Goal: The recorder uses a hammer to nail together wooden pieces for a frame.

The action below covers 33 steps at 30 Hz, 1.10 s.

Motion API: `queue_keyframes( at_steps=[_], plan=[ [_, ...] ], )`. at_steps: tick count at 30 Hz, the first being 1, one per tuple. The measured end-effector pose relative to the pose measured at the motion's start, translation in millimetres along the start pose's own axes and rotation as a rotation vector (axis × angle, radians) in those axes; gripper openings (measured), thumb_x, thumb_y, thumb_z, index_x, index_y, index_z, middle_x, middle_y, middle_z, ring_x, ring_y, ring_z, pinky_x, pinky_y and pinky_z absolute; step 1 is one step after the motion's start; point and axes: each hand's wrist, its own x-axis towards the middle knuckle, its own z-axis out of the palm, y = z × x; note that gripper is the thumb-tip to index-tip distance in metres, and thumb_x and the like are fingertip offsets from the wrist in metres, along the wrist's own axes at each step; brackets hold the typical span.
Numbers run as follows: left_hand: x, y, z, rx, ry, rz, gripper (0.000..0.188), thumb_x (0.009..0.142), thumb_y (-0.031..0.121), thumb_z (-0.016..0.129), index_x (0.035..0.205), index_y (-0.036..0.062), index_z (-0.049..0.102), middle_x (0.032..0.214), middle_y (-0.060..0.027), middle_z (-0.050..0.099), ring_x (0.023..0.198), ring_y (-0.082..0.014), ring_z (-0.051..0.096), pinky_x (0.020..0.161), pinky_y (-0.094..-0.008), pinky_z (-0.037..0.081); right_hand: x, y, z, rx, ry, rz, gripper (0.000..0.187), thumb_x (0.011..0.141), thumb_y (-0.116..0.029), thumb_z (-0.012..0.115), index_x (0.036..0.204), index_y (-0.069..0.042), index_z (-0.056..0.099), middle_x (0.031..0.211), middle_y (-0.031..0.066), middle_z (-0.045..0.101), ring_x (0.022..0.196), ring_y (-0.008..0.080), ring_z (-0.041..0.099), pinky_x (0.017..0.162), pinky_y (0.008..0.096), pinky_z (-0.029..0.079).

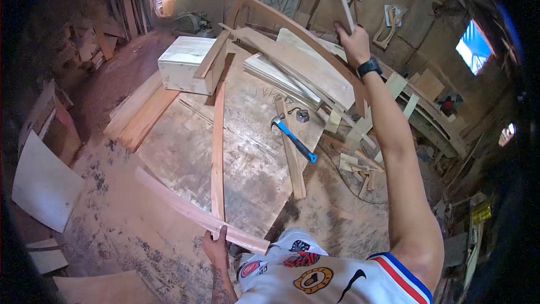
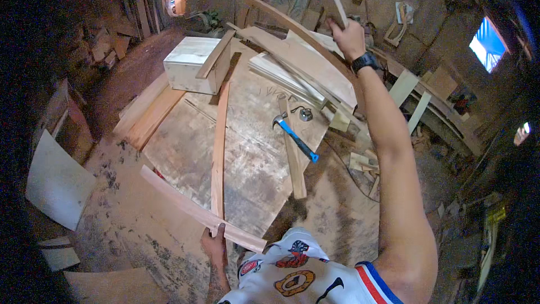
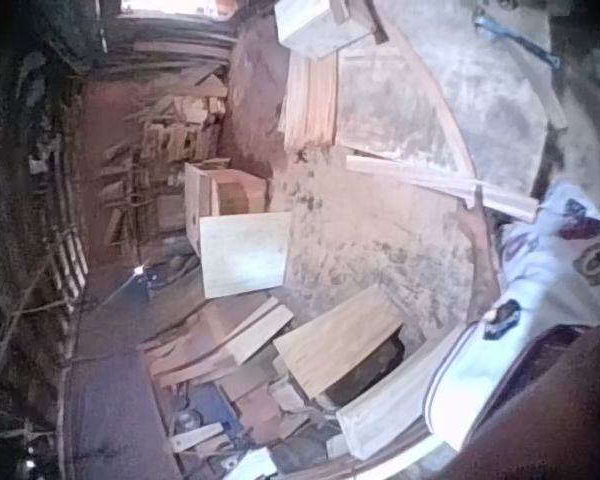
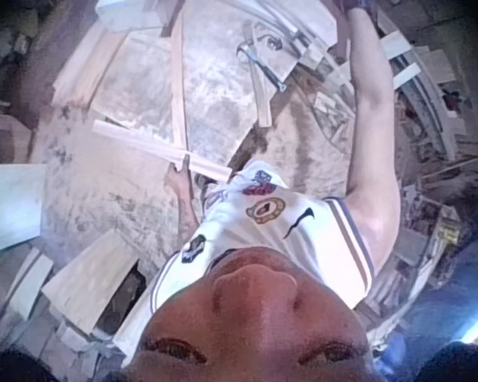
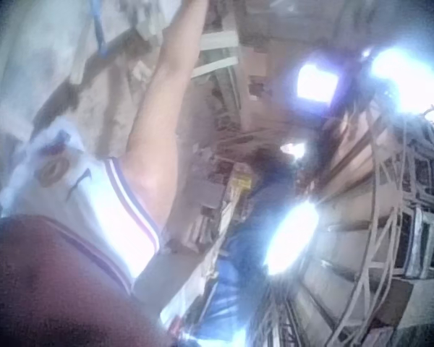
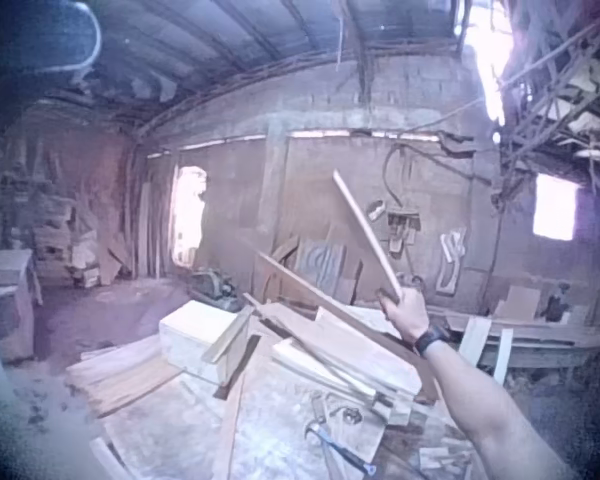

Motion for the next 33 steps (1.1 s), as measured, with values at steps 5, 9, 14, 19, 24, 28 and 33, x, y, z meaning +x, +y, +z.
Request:
queue_keyframes(
  at_steps=[5,9,14,19,24,28,33],
  plan=[
    [3,8,18,0.034,-0.02,-0.016,0.045,0.079,0.024,0.077,0.106,-0.0098,0.065,0.094,-0.0245,0.069,0.087,-0.0323,0.067,0.079,-0.0404,0.049,-4,81,43,-0.28,-0.053,-0.015,0.035,0.082,-0.035,0.065,0.087,0.0,0.069,0.076,0.0254,0.065,0.077,0.0416,0.065,0.072,0.0471,0.051],
    [-15,39,44,0.12,0.106,-0.068,0.045,0.079,0.021,0.077,0.108,-0.0104,0.064,0.095,-0.0245,0.069,0.087,-0.0305,0.067,0.081,-0.0397,0.05,9,157,88,-0.557,-0.186,-0.045,0.033,0.082,-0.032,0.065,0.091,0.0,0.067,0.087,0.024,0.067,0.085,0.0384,0.066,0.077,0.0456,0.053],
    [-27,72,95,0.048,0.097,-0.121,0.045,0.08,0.014,0.075,0.113,-0.0122,0.061,0.098,-0.022,0.07,0.086,-0.0257,0.066,0.079,-0.0362,0.051,4,247,146,-0.628,-0.41,-0.072,0.033,0.083,-0.028,0.064,0.104,-0.003,0.062,0.101,0.0217,0.066,0.091,0.0379,0.066,0.079,0.0471,0.054],
    [-33,72,134,-0.078,0.191,-0.137,0.044,0.081,0.015,0.074,0.112,-0.0136,0.061,0.098,-0.0208,0.069,0.088,-0.0241,0.064,0.081,-0.0362,0.05,-31,290,207,-0.676,-0.612,-0.042,0.043,0.083,-0.026,0.065,0.116,0.0,0.056,0.113,0.0217,0.062,0.102,0.0366,0.064,0.083,0.045,0.054],
    [-15,81,153,0.405,0.282,-0.091,0.051,0.076,0.031,0.078,0.108,-0.0069,0.065,0.11,-0.0281,0.061,0.102,-0.0388,0.058,0.09,-0.0471,0.045,-27,301,224,-0.568,-0.635,-0.062,0.048,0.088,-0.043,0.063,0.109,0.0,0.059,0.109,0.0201,0.063,0.098,0.0354,0.064,0.079,0.0441,0.055],
    [-5,88,173,0.65,0.269,-0.075,0.084,0.073,0.05,0.078,0.135,0.0,0.05,0.134,-0.0297,0.04,0.125,-0.0467,0.037,0.107,-0.0548,0.028,-48,273,214,-0.606,-0.669,-0.273,0.06,0.086,-0.049,0.064,0.119,0.001,0.057,0.121,0.0213,0.055,0.113,0.0368,0.054,0.092,0.0479,0.046],
    [-4,56,173,0.466,0.315,0.069,0.083,0.077,0.038,0.079,0.138,-0.0039,0.042,0.133,-0.0287,0.039,0.127,-0.0437,0.038,0.106,-0.0525,0.033,-139,220,188,-0.079,-0.634,-0.139,0.05,0.082,-0.033,0.07,0.115,0.002,0.055,0.11,0.0264,0.055,0.099,0.0433,0.056,0.085,0.049,0.047]
  ],
)
